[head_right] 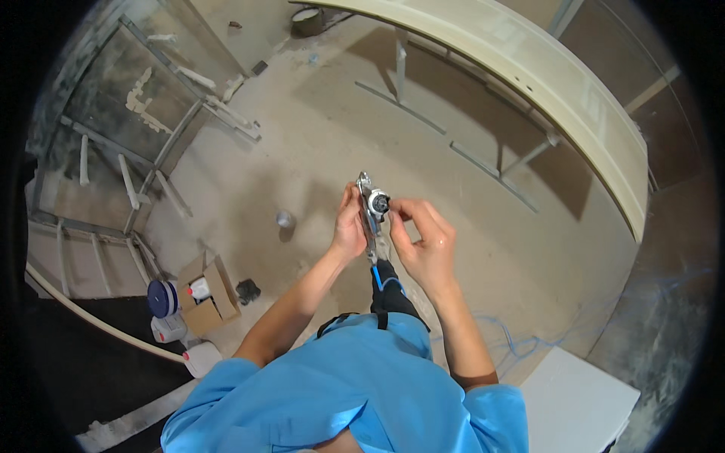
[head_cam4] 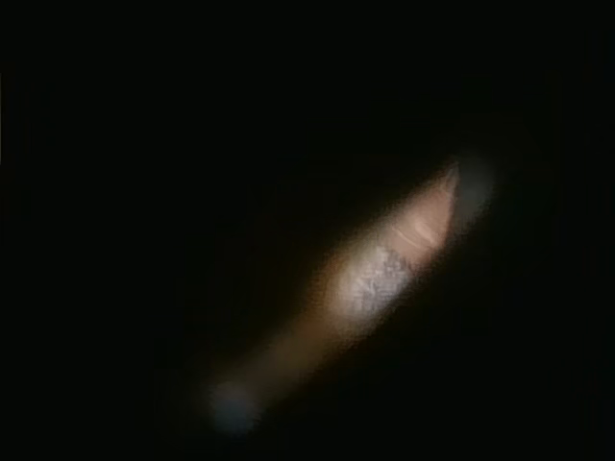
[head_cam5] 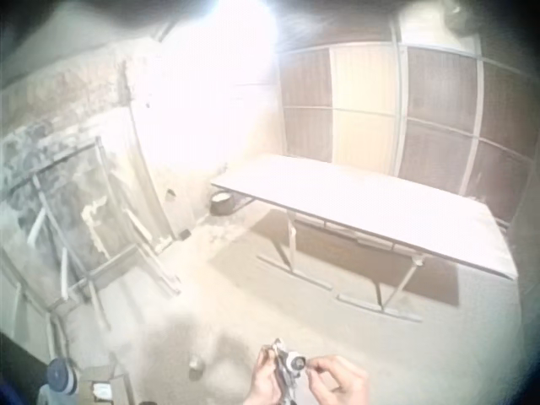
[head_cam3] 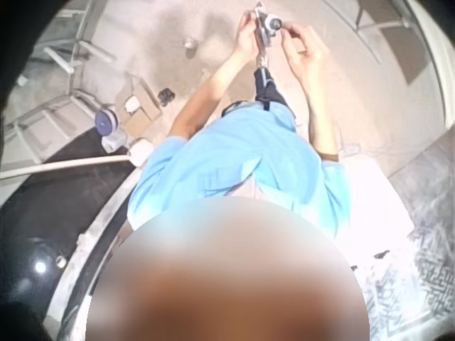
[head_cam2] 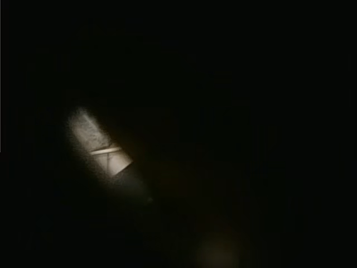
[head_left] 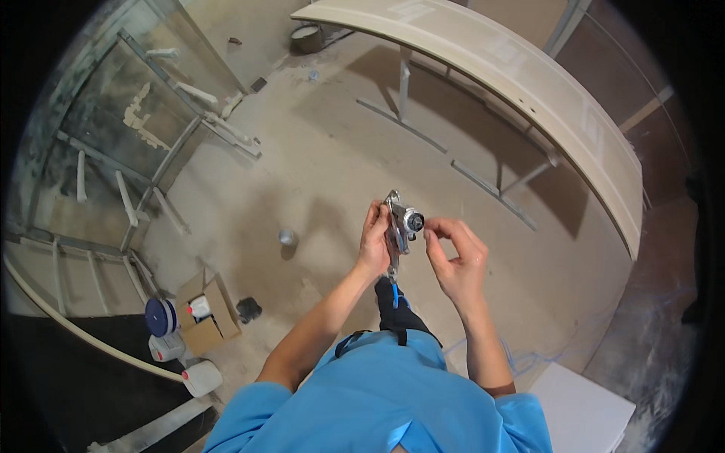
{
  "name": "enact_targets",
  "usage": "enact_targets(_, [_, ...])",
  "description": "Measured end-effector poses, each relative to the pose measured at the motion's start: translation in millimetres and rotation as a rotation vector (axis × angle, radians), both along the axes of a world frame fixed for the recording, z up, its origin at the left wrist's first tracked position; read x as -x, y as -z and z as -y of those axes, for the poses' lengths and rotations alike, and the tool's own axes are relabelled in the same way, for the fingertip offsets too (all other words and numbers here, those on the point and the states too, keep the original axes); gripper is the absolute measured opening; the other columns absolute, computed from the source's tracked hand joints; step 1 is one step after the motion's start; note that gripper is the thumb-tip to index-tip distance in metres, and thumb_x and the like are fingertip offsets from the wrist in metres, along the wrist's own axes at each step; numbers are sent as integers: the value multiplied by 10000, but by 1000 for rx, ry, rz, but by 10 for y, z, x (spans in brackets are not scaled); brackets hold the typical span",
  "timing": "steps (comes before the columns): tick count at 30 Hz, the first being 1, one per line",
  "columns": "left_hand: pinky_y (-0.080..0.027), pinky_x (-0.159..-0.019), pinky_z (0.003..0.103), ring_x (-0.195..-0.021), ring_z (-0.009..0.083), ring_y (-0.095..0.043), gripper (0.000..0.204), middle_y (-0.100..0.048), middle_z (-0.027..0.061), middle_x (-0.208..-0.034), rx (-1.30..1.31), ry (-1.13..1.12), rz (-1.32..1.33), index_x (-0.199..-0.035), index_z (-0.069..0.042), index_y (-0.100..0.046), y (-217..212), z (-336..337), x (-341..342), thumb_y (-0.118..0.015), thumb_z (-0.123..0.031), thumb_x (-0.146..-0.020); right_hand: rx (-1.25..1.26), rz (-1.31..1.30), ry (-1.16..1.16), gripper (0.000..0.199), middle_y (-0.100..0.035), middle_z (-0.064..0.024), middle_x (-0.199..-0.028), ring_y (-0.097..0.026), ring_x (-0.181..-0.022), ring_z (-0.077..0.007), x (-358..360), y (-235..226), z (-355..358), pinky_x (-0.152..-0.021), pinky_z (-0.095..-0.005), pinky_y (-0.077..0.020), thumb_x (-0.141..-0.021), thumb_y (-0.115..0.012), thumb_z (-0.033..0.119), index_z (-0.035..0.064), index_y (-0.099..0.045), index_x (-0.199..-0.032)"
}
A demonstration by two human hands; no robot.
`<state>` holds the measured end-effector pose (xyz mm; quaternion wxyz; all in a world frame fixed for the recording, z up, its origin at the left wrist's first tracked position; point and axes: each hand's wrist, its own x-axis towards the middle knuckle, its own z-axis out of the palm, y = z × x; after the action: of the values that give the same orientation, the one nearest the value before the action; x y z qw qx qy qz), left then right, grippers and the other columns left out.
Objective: The person assembles a spray gun by attaching the air hose, then uses a wrench to tighten the paint cup. They dip the cup into a bucket of white liquid, reattach it to the gun, and walk across the workshop.
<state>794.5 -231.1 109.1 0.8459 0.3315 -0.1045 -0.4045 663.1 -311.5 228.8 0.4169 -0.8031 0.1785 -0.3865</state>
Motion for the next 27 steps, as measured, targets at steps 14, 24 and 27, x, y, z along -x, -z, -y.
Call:
enact_targets(14, [-482, -503, 226, -647, 54, -583, 226, -581, -27, -857, -43, -161, 103, -1111, -151, -471, -154, 1350, -3226, -504, -375, -1112, -159, -34, -40, 117, -756, -114, -896, -724, -755, -162, -3356, 2, 1475, -639, -294, -575, -921, -738, 10, -24, -737, -1033])
enact_targets(24, [-449, -485, 215, -595, 45, -519, 211, -528, -14, -795, -106, -258, 279, -1094, -113, -450, -366, 1595, -6177, -553, -297, -1099, -57, -105, -131, 72, -724, -78, -794, -705, -700, -138, -6219, -182, 2020, -574, -273, -541, -900, -722, 35, 0, -718, -962])
enact_targets(27, [-449, -501, 207, -597, 42, -516, 217, -535, -19, -796, -138, -275, 358, -1092, -108, -459, -511, 1596, -6784, -570, -294, -1092, -73, -116, -163, 72, -717, -77, -793, -697, -682, -139, -6796, -327, 2098, -584, -271, -538, -889, -714, 27, 1, -709, -956])
